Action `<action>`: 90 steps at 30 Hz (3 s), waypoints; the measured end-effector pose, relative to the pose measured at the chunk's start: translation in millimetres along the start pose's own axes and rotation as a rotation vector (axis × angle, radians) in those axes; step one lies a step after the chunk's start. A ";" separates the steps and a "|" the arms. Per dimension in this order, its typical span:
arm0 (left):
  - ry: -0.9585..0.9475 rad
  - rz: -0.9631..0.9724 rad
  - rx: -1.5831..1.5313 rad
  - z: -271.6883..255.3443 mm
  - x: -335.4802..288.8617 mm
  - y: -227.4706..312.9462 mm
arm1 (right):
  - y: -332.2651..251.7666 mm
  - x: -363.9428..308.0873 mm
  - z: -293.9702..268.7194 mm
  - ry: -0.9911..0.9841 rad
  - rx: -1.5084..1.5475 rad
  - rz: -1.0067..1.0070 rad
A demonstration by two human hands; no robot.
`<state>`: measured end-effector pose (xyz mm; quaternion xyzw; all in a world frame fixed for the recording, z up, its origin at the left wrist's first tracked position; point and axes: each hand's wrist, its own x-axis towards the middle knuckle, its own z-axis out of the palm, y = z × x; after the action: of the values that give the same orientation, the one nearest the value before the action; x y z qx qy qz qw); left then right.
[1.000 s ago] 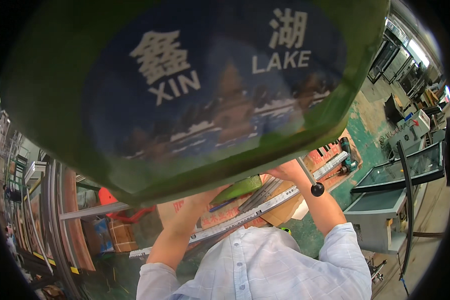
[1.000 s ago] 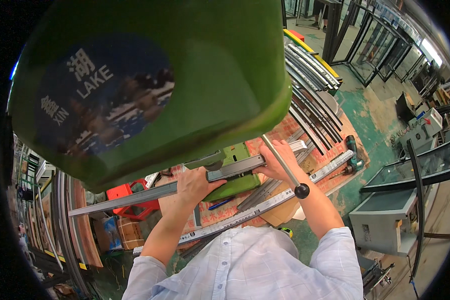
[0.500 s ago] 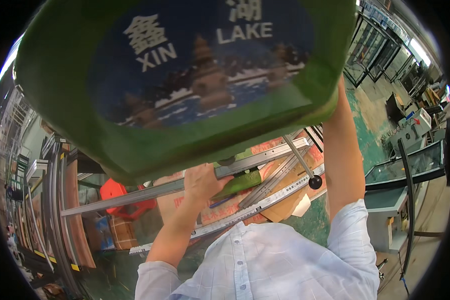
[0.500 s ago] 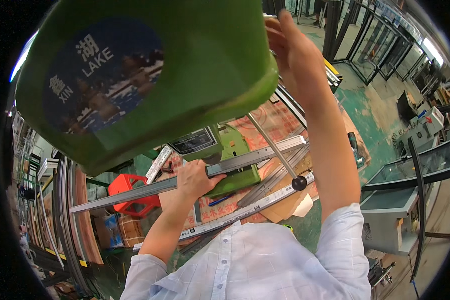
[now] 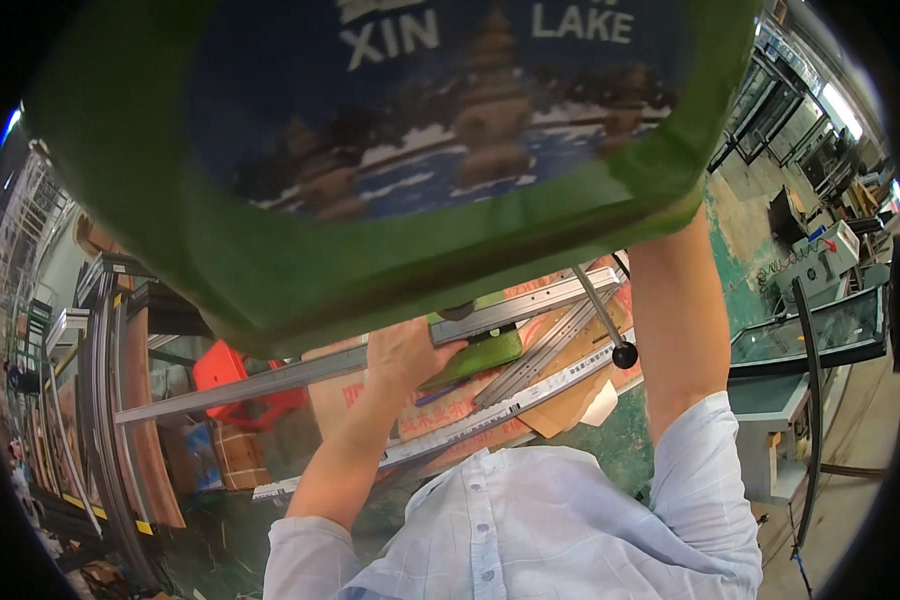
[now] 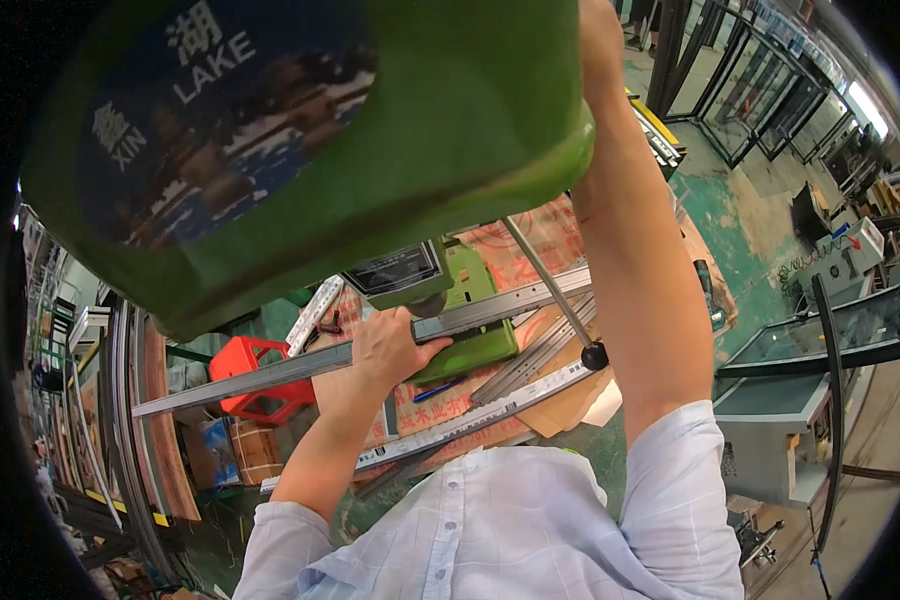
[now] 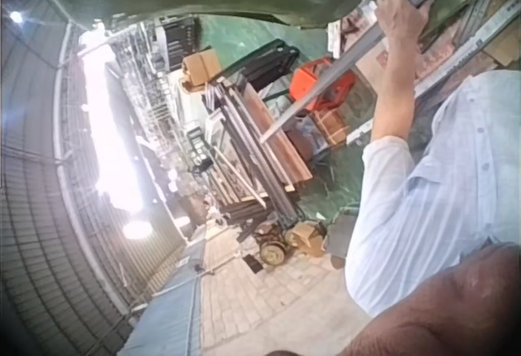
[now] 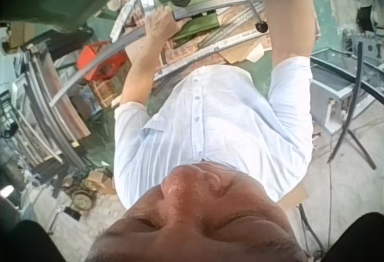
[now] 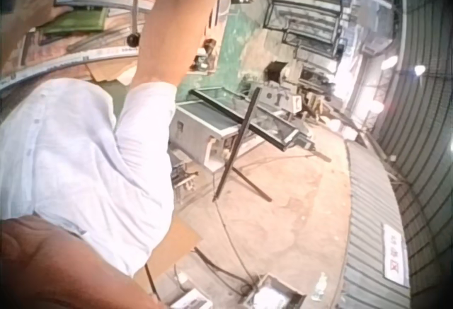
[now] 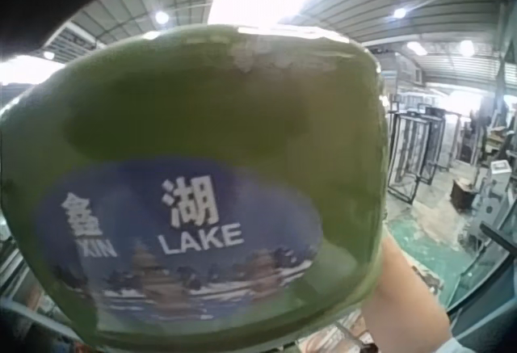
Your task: Drilling holes into aluminum or metal profiles using a bench drill press in a factory setting.
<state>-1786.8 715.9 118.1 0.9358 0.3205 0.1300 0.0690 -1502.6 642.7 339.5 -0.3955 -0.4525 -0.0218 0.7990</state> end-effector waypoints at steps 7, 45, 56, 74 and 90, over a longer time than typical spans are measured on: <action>-0.069 -0.059 0.028 1.3 0.2 1.4 | -7.2 -0.6 4.3 0.012 -0.042 -0.065; -0.041 -0.011 0.046 -1.2 0.8 0.6 | -29.9 -8.7 5.9 -0.079 0.140 -0.058; -0.044 0.030 0.028 1.5 0.8 -3.0 | -21.6 -7.3 -1.9 -0.048 -0.107 -0.212; -0.035 0.030 0.009 -4.0 0.7 2.6 | -63.6 -19.8 13.2 -0.047 0.472 0.360; -0.075 -0.013 0.038 -11.6 3.7 9.6 | -68.2 -27.8 20.7 -0.123 0.480 0.282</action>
<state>-1781.7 711.2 132.0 0.9390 0.3263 0.0881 0.0640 -1560.4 600.4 366.4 -0.2546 -0.4328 0.2217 0.8359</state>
